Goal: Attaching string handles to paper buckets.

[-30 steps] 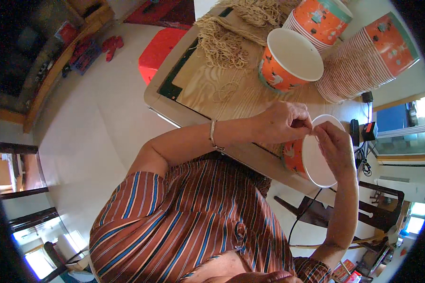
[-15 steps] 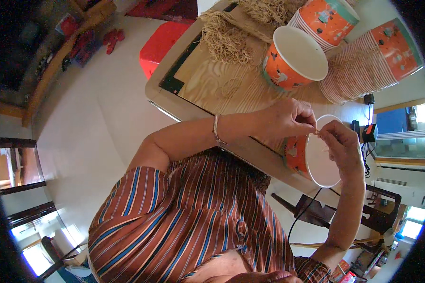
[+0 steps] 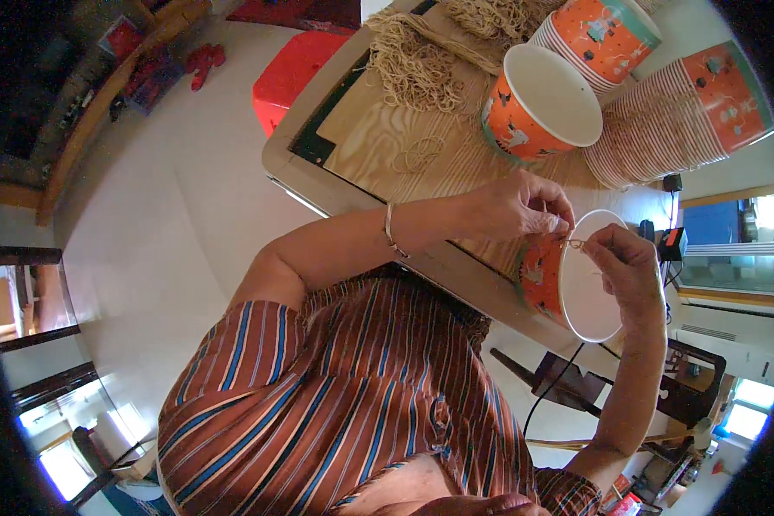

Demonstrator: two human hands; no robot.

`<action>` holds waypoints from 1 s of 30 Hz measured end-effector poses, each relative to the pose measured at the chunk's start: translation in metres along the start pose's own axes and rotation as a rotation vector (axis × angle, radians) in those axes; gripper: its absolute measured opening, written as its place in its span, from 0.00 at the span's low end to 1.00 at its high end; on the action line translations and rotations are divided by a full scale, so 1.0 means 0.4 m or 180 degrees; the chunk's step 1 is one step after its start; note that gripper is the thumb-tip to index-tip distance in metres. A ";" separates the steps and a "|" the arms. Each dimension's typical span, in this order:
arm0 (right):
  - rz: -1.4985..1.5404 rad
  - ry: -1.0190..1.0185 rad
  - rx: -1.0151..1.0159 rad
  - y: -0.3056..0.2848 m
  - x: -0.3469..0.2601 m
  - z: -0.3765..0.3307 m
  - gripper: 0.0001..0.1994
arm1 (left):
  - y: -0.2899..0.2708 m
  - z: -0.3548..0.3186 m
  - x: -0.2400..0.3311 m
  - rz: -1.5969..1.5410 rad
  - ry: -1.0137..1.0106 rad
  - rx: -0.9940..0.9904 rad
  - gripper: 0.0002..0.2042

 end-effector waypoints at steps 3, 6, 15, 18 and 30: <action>-0.0068 -0.0015 0.0012 -0.001 0.005 -0.001 0.05 | -0.005 -0.007 0.005 0.0392 0.0253 -0.0103 0.09; -0.0005 0.0065 0.0003 0.004 -0.001 -0.009 0.05 | -0.001 -0.018 0.003 0.0860 0.0301 -0.0116 0.10; 0.0025 0.0022 -0.0003 0.024 0.016 -0.004 0.05 | 0.027 -0.033 0.006 0.0777 0.0226 0.0062 0.08; 0.0224 0.0017 -0.0008 0.029 0.026 -0.002 0.05 | 0.027 -0.032 0.009 0.1026 0.0323 0.0079 0.08; 0.0041 -0.0295 -0.0130 0.043 0.039 0.004 0.06 | 0.029 -0.052 0.045 0.1033 0.0354 0.0403 0.07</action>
Point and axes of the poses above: each hand's wrist, its own z-axis towards the middle knuckle, its own y-axis out of the palm, x = y × z, the point moved 7 cm from there along z, towards the middle knuckle, and after that the axes turned 9 degrees about y, right-handed, at the moved point
